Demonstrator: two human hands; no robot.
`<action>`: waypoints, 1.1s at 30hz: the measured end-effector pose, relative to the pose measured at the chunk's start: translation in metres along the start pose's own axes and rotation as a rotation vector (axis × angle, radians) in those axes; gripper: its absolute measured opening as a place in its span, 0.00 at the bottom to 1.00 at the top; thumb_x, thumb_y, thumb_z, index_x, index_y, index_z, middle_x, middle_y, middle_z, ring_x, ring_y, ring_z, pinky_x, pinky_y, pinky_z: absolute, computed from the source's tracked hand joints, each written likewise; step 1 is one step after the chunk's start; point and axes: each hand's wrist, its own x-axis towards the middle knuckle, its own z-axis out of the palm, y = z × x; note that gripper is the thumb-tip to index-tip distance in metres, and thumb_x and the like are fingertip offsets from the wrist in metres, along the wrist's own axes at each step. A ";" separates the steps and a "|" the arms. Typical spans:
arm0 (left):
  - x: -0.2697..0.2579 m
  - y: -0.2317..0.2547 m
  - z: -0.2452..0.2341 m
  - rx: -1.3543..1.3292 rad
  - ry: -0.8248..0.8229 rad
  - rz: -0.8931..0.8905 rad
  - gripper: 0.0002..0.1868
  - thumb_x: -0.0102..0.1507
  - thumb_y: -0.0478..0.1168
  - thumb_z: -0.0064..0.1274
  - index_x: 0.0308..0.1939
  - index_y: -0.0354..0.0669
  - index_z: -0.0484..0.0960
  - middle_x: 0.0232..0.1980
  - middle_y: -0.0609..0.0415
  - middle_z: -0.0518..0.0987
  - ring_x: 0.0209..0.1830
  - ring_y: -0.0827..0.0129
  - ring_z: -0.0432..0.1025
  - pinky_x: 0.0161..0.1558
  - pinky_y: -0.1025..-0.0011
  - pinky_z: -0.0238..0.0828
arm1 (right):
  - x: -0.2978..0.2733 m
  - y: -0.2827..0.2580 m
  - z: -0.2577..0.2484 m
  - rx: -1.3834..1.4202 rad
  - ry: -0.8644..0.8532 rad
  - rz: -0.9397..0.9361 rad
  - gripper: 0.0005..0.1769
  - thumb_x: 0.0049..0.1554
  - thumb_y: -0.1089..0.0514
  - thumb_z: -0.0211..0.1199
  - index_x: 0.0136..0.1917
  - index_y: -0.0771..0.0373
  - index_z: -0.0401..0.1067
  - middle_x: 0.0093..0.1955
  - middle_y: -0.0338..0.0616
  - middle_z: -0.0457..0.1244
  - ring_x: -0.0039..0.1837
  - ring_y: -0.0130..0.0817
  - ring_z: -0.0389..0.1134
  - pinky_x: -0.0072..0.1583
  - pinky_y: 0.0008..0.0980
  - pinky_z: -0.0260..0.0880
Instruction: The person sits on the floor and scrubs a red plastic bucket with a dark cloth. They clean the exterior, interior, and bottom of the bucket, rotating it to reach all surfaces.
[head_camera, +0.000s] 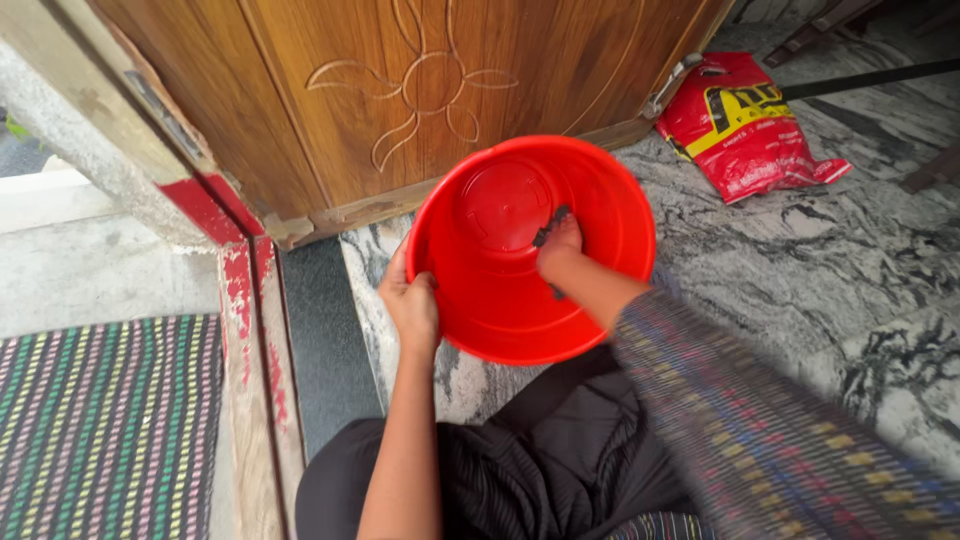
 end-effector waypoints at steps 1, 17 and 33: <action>0.002 0.000 0.001 -0.022 0.003 -0.038 0.38 0.50 0.18 0.36 0.64 0.33 0.79 0.58 0.48 0.83 0.54 0.69 0.77 0.52 0.76 0.72 | 0.022 -0.008 0.007 0.037 0.040 0.093 0.33 0.65 0.45 0.41 0.78 0.62 0.50 0.83 0.47 0.41 0.83 0.45 0.40 0.78 0.50 0.34; 0.016 0.003 -0.003 -0.197 0.123 -0.107 0.38 0.48 0.17 0.35 0.62 0.31 0.78 0.55 0.49 0.83 0.50 0.69 0.78 0.48 0.77 0.73 | 0.129 -0.075 -0.050 1.618 1.242 -0.181 0.25 0.48 0.69 0.54 0.58 0.62 0.78 0.50 0.54 0.70 0.54 0.46 0.74 0.56 0.38 0.74; 0.010 0.009 -0.002 -0.135 0.129 -0.100 0.36 0.50 0.17 0.34 0.62 0.30 0.78 0.55 0.48 0.82 0.53 0.68 0.77 0.56 0.75 0.73 | 0.111 -0.137 -0.034 0.513 0.527 -0.207 0.16 0.59 0.63 0.53 0.57 0.63 0.78 0.66 0.46 0.66 0.70 0.50 0.64 0.61 0.43 0.73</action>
